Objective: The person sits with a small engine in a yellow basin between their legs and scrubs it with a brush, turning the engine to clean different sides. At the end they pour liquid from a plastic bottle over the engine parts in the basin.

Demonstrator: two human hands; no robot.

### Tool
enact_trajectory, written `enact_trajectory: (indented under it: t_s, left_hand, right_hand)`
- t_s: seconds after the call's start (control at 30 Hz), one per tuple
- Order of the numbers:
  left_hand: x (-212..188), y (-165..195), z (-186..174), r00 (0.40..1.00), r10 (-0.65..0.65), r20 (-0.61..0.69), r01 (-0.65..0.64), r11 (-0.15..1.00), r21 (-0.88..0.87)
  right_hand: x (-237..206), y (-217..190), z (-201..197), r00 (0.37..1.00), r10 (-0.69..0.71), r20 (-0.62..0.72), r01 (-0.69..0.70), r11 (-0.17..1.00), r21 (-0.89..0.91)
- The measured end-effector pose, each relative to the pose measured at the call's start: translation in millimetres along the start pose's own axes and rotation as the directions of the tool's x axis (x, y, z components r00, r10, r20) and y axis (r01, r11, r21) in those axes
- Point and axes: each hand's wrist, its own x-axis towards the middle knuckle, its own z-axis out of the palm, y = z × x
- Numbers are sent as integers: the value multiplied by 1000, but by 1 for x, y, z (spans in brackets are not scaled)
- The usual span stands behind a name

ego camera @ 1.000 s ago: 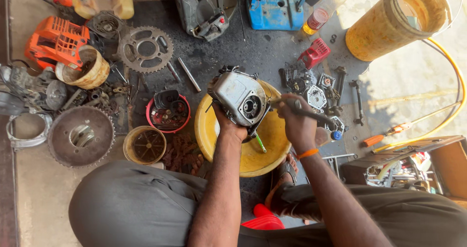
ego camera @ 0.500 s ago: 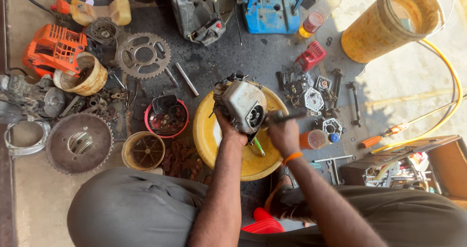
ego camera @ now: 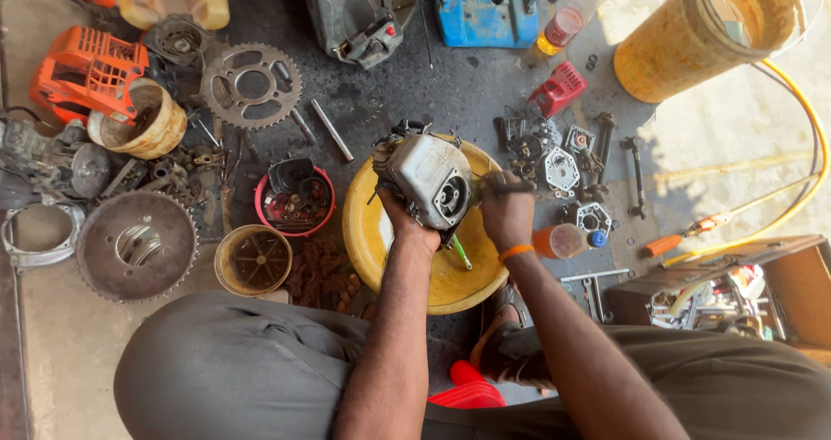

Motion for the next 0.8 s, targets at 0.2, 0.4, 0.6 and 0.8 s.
enact_trajectory:
  t_s: [0.2, 0.4, 0.6, 0.8]
  left_hand:
    - [1, 15, 10, 991, 33, -127, -41, 997, -61]
    - [22, 11, 0, 971, 175, 163, -167, 984, -61]
    - [29, 27, -5, 975, 217, 38, -219, 974, 62]
    - [33, 36, -2, 971, 239, -25, -238, 971, 18]
  right_hand:
    - [1, 5, 23, 951, 266, 154, -306, 867, 393]
    - [13, 6, 37, 999, 33, -10, -31, 994, 105]
    - [-18, 17, 28, 925, 214, 313, -331, 860, 388]
    - [-32, 55, 61, 903, 99, 419, -122, 992, 27]
